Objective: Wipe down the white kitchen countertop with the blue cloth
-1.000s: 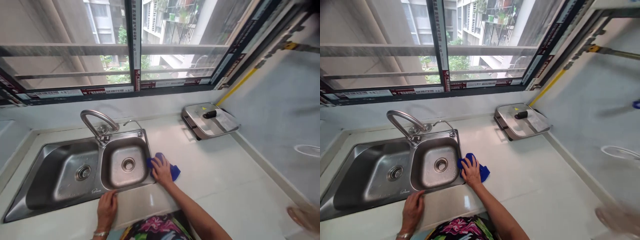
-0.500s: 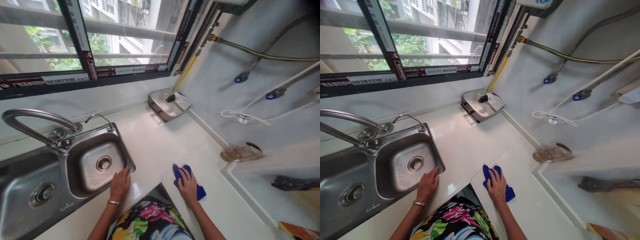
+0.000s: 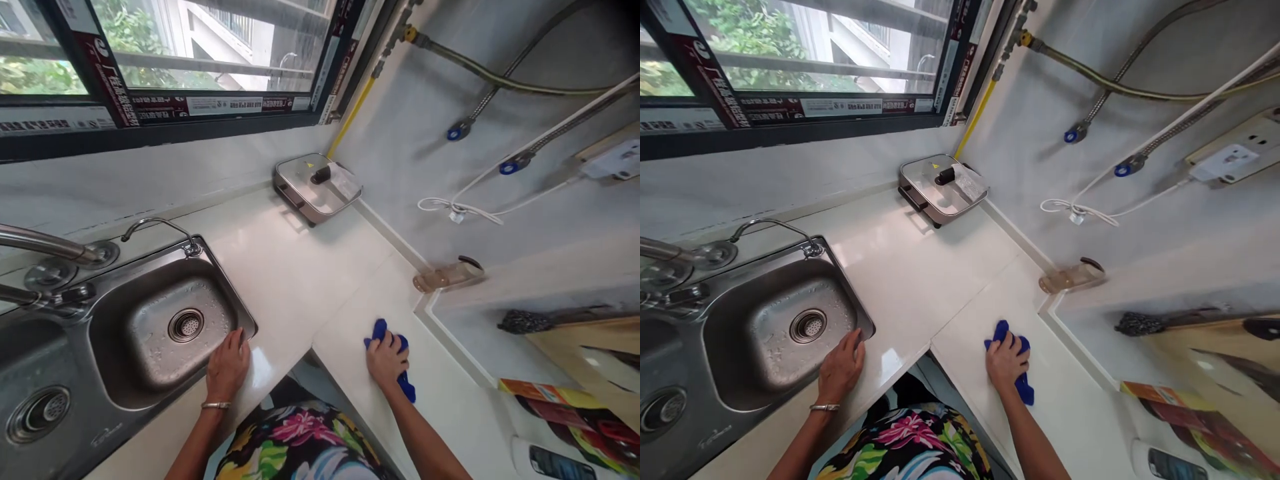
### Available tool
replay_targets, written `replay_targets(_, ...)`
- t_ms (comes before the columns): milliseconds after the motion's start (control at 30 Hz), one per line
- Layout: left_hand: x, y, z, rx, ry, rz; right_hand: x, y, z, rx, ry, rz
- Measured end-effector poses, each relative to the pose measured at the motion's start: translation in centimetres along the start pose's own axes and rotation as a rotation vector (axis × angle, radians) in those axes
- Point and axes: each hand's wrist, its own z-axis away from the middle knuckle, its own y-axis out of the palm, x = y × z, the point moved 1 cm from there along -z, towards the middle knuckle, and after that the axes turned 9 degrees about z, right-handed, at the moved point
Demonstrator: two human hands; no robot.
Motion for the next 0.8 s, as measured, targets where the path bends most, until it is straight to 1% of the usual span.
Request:
replay_targets(133, -0.5, -0.2, 0.0, 0.029, -0.036, 0.004, 4.7, -0.5, -3.2, -0.01, -0.057, -0.017)
replay_targets(267, -0.8, -0.3, 0.0, 0.045, -0.077, 0.017, 11.0, -1.3, -5.4, -0.01, -0.145, -0.062)
replay_targets(367, -0.9, -0.4, -0.1, 0.048, -0.102, 0.023, 16.0, -2.4, -5.7, 0.009, -0.238, -0.107)
replay_targets(467, -1.0, -0.7, -0.2, 0.046, -0.117, 0.018, 19.4, -3.7, -4.7, 0.019, -0.364, -0.173)
replay_targets(533, -1.1, -0.9, -0.2, 0.045, -0.123, 0.008, 20.6, -4.5, -3.6, 0.035, -0.448, -0.226)
replay_targets(600, -1.2, -1.0, -0.3, 0.041, -0.13, -0.004, 20.8, -5.2, -2.5, 0.059, -0.523, -0.28)
replay_targets(700, -1.3, -1.3, -0.3, 0.029, -0.139, -0.019, 20.2, -6.1, -0.8, 0.093, -0.619, -0.358)
replay_targets(800, -1.6, -1.6, -0.2, 0.013, -0.166, -0.032, 18.8, -6.7, 0.8, 0.11, -0.709, -0.443)
